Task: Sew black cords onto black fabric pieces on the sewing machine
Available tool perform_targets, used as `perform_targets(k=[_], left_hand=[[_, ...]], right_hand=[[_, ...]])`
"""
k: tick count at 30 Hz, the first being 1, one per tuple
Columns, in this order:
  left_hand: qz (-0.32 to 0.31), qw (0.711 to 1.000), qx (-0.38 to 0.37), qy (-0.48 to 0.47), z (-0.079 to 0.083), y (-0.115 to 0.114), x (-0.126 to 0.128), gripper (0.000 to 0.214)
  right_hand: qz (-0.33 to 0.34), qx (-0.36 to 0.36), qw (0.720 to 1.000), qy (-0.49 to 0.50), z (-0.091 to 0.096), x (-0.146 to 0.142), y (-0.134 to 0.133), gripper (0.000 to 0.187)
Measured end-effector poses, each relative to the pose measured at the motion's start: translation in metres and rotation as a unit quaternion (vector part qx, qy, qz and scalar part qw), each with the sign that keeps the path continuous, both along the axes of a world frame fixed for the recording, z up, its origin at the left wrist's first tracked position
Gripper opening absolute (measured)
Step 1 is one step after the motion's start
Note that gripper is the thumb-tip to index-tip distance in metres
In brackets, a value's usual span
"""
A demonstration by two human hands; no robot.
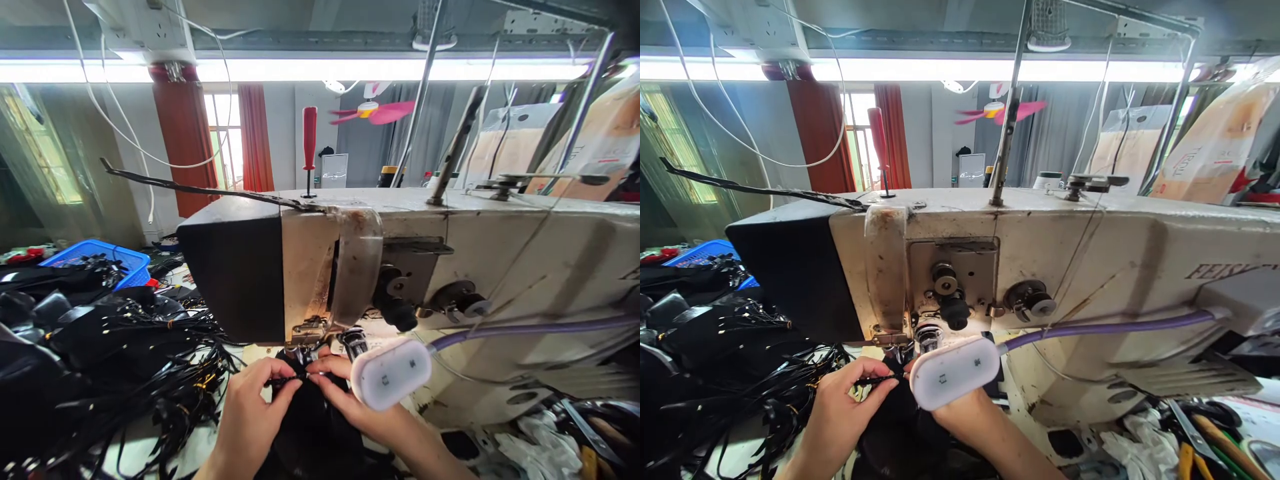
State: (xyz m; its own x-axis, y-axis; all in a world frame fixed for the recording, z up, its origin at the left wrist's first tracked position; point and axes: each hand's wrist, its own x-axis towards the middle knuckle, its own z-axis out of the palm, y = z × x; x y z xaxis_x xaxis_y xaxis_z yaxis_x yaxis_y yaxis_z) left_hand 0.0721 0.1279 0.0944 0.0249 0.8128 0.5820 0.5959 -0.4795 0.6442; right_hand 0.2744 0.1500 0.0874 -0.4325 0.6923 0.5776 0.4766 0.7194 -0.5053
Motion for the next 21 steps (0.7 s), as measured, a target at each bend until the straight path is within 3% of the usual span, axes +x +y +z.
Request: perform_targets(k=[8,14,21], left_hand=[[-0.043,0.995,0.087,0.02,0.006,0.001,-0.003,0.012],[-0.048,0.997,0.05,0.032,0.008,0.001,-0.004,0.009],[-0.034,0.998,0.009,0.047,0.011,0.001,-0.004,0.007]], right_hand=[[-0.06,-0.063,0.996,-0.001,-0.004,0.005,0.001,0.023],[-0.061,-0.132,0.986,0.078,-0.018,0.003,0.009,0.02],[-0.071,-0.15,0.978,0.126,-0.026,-0.001,0.015,0.023]])
